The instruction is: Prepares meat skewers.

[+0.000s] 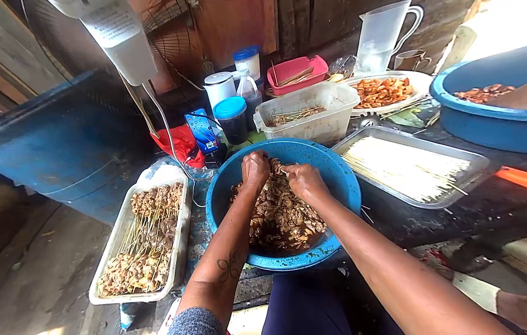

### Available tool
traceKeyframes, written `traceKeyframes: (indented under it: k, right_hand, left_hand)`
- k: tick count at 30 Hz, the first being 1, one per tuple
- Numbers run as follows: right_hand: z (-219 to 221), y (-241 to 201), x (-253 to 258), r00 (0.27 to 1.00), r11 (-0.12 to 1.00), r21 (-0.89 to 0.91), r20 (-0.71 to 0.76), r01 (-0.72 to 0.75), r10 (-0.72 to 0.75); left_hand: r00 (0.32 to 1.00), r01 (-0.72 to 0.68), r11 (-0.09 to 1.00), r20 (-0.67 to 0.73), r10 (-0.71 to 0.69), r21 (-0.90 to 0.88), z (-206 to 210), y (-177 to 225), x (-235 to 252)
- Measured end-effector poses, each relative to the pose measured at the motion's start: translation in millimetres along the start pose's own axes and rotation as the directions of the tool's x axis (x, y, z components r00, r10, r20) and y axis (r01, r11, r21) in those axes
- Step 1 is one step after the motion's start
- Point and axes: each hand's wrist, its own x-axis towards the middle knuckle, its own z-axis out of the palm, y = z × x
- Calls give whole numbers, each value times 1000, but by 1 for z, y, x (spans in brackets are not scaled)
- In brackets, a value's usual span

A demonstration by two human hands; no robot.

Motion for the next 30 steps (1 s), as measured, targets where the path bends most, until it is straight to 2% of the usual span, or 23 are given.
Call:
traceKeyframes:
  k: [4, 6, 8, 9, 10, 12, 14, 15, 16, 18, 21, 24, 27, 29, 30]
  right_hand:
    - [2, -1, 5, 1000, 1000, -10, -6, 27, -27]
    - [1, 1, 5, 999, 999, 27, -18, 37, -37]
    - [0, 5, 8, 997, 991, 117, -60, 58, -51]
    - [1, 7, 10, 995, 982, 178, -82, 70, -56]
    - [3, 9, 12, 995, 970, 235, -87, 65, -45]
    - [4, 11, 14, 997, 952, 303, -77, 43, -20]
    - [4, 10, 13, 999, 945, 328, -52, 17, 0]
    - [5, 9, 12, 999, 946, 325, -44, 9, 6]
    - [7, 8, 11, 999, 946, 324, -47, 10, 6]
    - [7, 8, 9, 999, 951, 307, -39, 24, -12]
    - [9, 11, 8, 998, 968, 242, -33, 63, -57]
    - [9, 8, 9, 997, 978, 199, -45, 64, -56]
    - [7, 7, 9, 997, 987, 157, -68, 41, -31]
    - [6, 8, 10, 996, 987, 154, -79, 41, -29]
    - [6, 8, 10, 997, 988, 145, -74, 48, -38]
  left_hand:
    - [1000, -11, 999, 19, 11, 31, 1, 3, 2]
    - [998, -55, 998, -23, 55, -26, 2, 3, 1]
    - [987, -108, 965, -146, 74, -238, 0, -2, 1]
    - [985, -91, 908, -173, 21, -409, -1, -5, 3]
    - [990, -27, 801, -126, -60, -598, -1, -8, 3]
    - [985, 148, 460, 87, -150, -876, -2, -7, 0]
    - [957, 283, 110, 274, -94, -953, 2, -6, -1]
    - [950, 304, -7, 304, -68, -953, 4, -6, 0]
    - [950, 301, -74, 306, -64, -951, 6, -6, 0]
    - [956, 252, -78, 261, -134, -964, 8, -2, 2]
    - [950, 199, 4, 191, -246, -980, 10, 4, 1]
    - [936, 207, 94, 169, -309, -974, 12, 10, 5]
    - [951, 244, 84, 221, -219, -966, 9, 6, 8]
    - [957, 249, 19, 243, -156, -968, 7, 1, 9]
    - [958, 232, -12, 230, -169, -973, 7, -1, 9]
